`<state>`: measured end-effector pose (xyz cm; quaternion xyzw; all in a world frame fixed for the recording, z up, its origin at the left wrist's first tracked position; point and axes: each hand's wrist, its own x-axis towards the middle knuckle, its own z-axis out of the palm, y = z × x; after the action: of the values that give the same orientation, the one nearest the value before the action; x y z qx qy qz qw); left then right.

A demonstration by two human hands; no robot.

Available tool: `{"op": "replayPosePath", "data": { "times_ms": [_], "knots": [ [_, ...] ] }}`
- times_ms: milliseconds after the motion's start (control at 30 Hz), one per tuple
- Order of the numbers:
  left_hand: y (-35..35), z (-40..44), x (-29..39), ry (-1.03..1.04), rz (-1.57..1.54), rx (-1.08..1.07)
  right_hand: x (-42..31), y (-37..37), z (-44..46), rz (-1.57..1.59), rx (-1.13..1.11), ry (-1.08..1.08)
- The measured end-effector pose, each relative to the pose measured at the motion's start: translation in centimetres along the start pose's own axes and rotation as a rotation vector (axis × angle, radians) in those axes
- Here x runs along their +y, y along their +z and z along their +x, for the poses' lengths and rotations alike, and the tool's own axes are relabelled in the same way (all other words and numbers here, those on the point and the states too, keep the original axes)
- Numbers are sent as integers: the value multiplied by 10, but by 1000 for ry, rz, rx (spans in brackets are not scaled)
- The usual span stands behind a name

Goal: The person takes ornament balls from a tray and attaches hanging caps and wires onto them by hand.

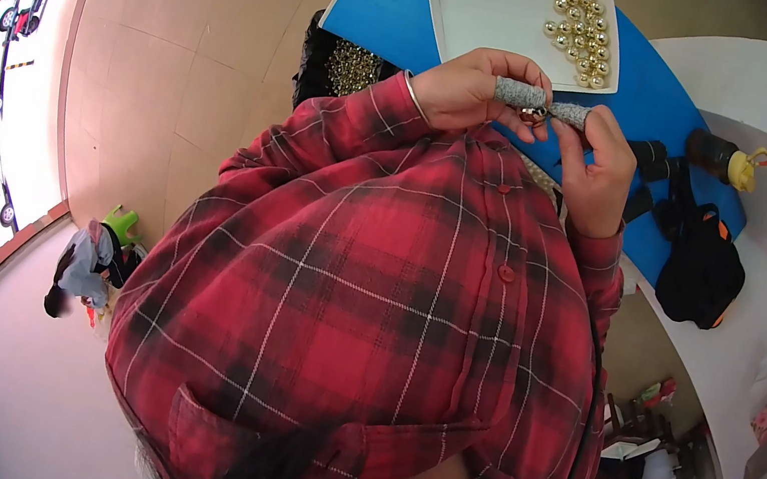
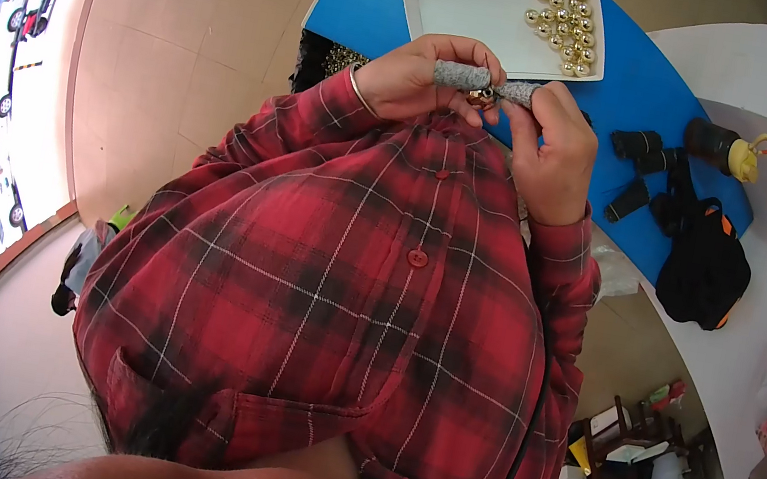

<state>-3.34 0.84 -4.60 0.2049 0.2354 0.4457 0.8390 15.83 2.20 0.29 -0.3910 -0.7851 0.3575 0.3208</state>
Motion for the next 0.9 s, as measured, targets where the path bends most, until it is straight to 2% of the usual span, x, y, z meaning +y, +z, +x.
{"op": "replayPosePath", "data": {
  "times_ms": [167, 533, 667, 900],
  "knots": [
    [6, 1, 3, 95, 184, 17, 5, -7, 1, 19, -52, 24],
    [13, -5, 2, 208, 165, 117, -4, 0, 7, 105, 3, 62],
    [14, -4, -2, 302, 132, 147, -10, 3, 7, 125, 37, 125],
    [14, -2, -2, 336, 187, 120, -12, 6, 4, 217, 69, 223]
  ]
}}
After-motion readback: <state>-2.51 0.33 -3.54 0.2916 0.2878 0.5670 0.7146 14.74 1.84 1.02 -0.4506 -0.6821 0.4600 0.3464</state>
